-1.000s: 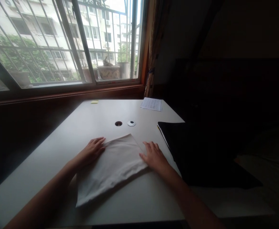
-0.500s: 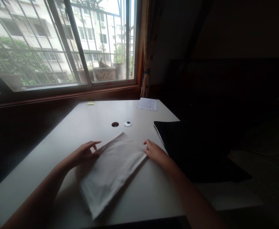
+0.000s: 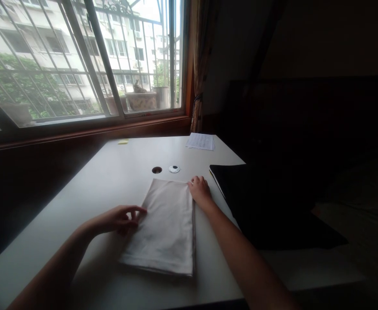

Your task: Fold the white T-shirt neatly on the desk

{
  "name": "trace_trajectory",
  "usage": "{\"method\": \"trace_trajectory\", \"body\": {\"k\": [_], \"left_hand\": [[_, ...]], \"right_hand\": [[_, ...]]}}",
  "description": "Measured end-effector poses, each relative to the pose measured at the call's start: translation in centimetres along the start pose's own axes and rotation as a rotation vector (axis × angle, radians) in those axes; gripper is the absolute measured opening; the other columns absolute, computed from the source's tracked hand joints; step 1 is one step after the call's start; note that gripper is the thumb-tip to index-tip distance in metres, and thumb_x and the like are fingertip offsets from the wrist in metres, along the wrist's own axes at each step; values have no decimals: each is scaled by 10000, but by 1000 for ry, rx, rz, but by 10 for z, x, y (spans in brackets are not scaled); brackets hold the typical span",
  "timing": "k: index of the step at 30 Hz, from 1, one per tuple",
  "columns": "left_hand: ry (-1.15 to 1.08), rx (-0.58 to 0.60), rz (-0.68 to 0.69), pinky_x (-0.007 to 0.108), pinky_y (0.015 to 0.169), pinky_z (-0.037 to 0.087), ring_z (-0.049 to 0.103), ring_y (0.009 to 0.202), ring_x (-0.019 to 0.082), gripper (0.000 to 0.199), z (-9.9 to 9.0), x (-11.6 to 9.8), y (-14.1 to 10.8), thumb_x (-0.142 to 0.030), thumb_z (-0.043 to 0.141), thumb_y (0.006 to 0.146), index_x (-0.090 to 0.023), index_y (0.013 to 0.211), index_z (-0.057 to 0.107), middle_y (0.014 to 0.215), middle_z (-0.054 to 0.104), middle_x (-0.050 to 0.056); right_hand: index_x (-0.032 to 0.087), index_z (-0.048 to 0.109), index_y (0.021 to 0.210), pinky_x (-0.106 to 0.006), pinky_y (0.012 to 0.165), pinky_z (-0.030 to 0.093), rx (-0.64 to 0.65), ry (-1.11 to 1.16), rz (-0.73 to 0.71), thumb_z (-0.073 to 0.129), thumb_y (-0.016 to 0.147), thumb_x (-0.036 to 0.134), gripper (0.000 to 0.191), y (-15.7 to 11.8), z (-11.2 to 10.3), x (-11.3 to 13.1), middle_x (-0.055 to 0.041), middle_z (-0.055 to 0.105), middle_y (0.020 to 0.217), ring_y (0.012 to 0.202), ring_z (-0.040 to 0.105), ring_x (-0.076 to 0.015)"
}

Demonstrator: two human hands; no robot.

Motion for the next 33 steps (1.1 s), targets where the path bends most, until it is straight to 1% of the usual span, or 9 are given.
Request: {"method": "trace_trajectory", "body": {"k": [4,7,9,12,15,21,24,27,33], "left_hand": [[154,-8,28,246,544,500,632,585,138,447,-3,-6,-2,-545,562,957,-281,1307,648,935,643,23],[284,-102,149,274,673,523,647,724,168,382,-4,-13,2,-524,526,986,-273,1204,716,967,666,46],[346,-243,243,301,757,536,645,820,185,373,-5,-14,8,-509,528,991,-277,1219,709,1063,648,69],[375,-498,311,392,876,551,639,959,236,457,-4,-9,17,-495,555,973,-265,1366,597,1167,602,101],[333,-622,304,496,979,522,615,1080,287,574,0,-5,25,-476,605,929,-240,1442,505,1245,583,130],[8,-547,129,466,931,560,619,1142,309,818,5,-18,24,-506,710,835,-228,1521,360,1446,468,181],[-100,-535,27,439,895,564,624,1109,299,908,6,-26,21,-534,756,796,-241,1533,316,1476,426,195],[-266,-513,-65,392,807,573,644,1043,276,978,9,-26,20,-557,790,768,-284,1540,256,1495,384,202],[-494,-396,-152,404,873,566,665,1071,291,1103,17,-28,17,-523,869,730,-350,1562,167,1470,410,188]], "right_hand": [[196,607,943,-393,991,427,-10,76,99,601,923,503,308,2,6,-10,-144,566,1139,1134,546,-311],[209,568,939,-364,924,468,19,148,113,680,851,509,331,-4,6,-13,-111,607,1067,1076,579,-294],[217,541,1043,-320,856,488,48,201,94,709,827,470,373,-10,5,-11,-70,638,1017,1010,612,-257],[214,429,1294,-292,791,492,116,308,61,723,815,401,593,-21,2,-5,-43,659,1008,909,646,-220],[206,323,1429,-319,791,487,195,361,58,718,814,364,747,-33,-6,0,-64,656,1021,881,653,-235],[251,279,1492,-370,845,504,285,518,-30,683,834,338,777,-76,-21,14,-37,626,1015,853,653,-223],[291,265,1513,-393,935,493,287,695,-77,683,841,397,799,-104,-22,15,-65,570,1195,969,656,-220],[323,238,1530,-415,955,492,323,783,-21,706,821,420,854,-128,-21,10,-89,516,1318,1010,662,-229],[285,293,1512,-407,910,495,418,787,23,685,798,319,816,-150,-31,18,-32,676,1034,930,681,-249]]}}
Point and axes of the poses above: each hand's wrist, its own y-axis towards the middle knuckle, its own z-axis out of the palm, x = y × z, the point moved 5 cm from there along y, towards the middle knuckle
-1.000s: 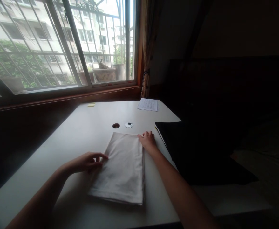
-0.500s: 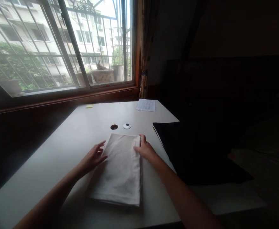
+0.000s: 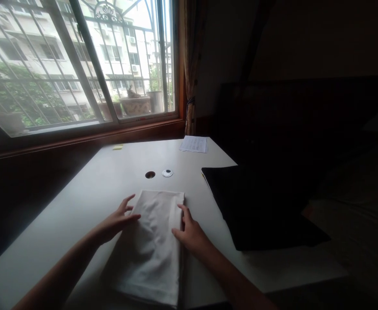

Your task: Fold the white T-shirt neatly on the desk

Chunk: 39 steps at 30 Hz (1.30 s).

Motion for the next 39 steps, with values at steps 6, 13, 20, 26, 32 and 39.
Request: {"method": "trace_trajectory", "body": {"k": [6,13,20,26,32,39], "left_hand": [[-212,197,68,494,1053,479,599,1242,345,1198,22,-2,-16,-393,884,751,-361,1604,44,1491,469,177],[-186,224,316,529,1189,333,240,1512,379,1107,53,-16,-31,-366,857,797,-399,1611,107,1692,145,88],[-267,310,470,538,1183,367,274,1499,390,1068,104,-72,-27,-358,845,812,-425,1606,135,1690,175,47],[-362,437,646,525,1158,401,365,1447,389,1040,176,-155,13,-332,854,796,-367,1605,203,1675,210,79],[-408,287,473,469,934,561,524,1297,379,1095,241,-183,104,-352,866,754,-392,1584,154,1683,35,143],[-141,162,329,478,1075,437,355,1411,374,1092,278,-112,143,-313,855,720,-247,1586,192,1600,139,218]], "right_hand": [[266,518,1244,-384,907,490,-146,58,-80,575,865,326,388,-11,-5,7,-39,666,1077,976,650,-251],[273,593,1173,-338,759,508,-143,137,-100,522,913,365,285,-26,-29,16,-19,657,1009,799,630,-210],[290,701,1046,-375,937,509,-282,148,-185,589,909,485,263,-39,-104,46,-33,613,1371,1141,622,-292],[297,736,1000,-450,1134,388,-548,9,-230,659,877,451,212,-36,-223,73,-31,607,1408,1316,533,-319],[217,670,1195,-322,960,494,-673,67,-105,682,864,355,360,14,-333,45,-145,671,1291,1151,634,-246],[273,423,1493,-373,760,569,-463,52,413,734,820,562,796,8,-349,-75,-165,689,1230,937,720,-273]]}}
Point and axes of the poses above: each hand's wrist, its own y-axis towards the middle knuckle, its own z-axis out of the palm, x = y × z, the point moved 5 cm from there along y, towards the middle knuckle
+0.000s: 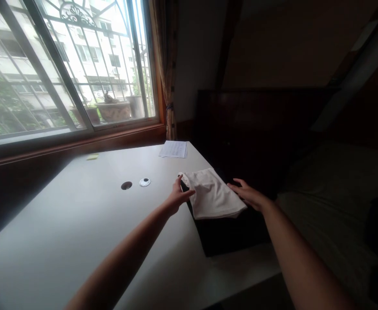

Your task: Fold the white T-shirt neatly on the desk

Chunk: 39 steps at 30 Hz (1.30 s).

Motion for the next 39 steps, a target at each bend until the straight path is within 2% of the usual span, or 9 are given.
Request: {"method": "trace_trajectory", "body": {"k": [4,7,12,17,21,24,32,36,39], "left_hand": [[251,21,184,474,1190,287,312,1433,349,1024,8,3,-11,-206,814,715,-215,1574,257,1536,212,198],[326,76,230,493,1169,327,410,1359,355,1007,22,0,-17,-133,765,720,-238,1581,253,1508,218,195],[331,55,254,498,1160,356,453,1327,346,888,43,-6,-33,-120,714,768,-278,1551,327,1492,217,165],[386,118,299,491,1059,480,610,1118,277,852,56,-6,-53,-116,713,776,-333,1526,373,1583,137,134],[447,240,370,452,1036,508,528,1273,321,541,62,-5,-63,-109,686,814,-261,1328,607,1529,349,120],[488,318,428,412,981,544,600,1182,282,379,66,-9,-70,-84,615,851,-231,1192,693,1365,552,110],[607,424,484,313,856,586,694,943,201,316,78,-19,-78,-25,547,871,-189,1056,744,1080,716,47],[590,489,556,315,867,588,680,1023,208,307,77,-18,-82,-97,554,919,-214,1163,699,1225,662,61],[564,394,534,387,962,564,610,1189,263,493,65,-12,-68,-185,656,888,-267,1366,567,1428,509,94]], "right_hand": [[238,394,1509,-367,819,565,76,36,-38,796,773,484,875,-12,1,-25,-133,749,1064,951,728,-289],[221,485,1429,-361,811,565,79,25,-94,807,729,398,791,-20,1,-24,-99,761,951,897,732,-292],[265,595,1217,-348,782,561,-132,107,-263,719,744,384,504,-33,-15,-13,-92,728,1069,947,706,-284],[281,632,1094,-354,775,556,-190,123,-294,706,735,417,391,-43,-22,-33,-85,709,1099,1002,677,-297],[288,624,1081,-355,757,554,-177,149,-262,693,742,438,377,-47,-19,-57,-75,710,1081,991,678,-295],[289,624,1081,-361,759,553,-181,165,-249,683,744,453,379,-51,-14,-67,-73,709,1089,1007,676,-300],[265,661,1060,-327,737,533,-213,179,-299,717,704,419,392,-52,-15,-70,-54,717,1030,996,668,-296],[278,663,1090,-283,620,497,-201,274,-235,745,688,395,427,-49,-26,-73,-25,709,931,834,665,-243],[272,664,1092,-279,594,487,-191,266,-176,752,684,387,434,-50,-30,-75,-27,710,909,806,658,-239]]}}
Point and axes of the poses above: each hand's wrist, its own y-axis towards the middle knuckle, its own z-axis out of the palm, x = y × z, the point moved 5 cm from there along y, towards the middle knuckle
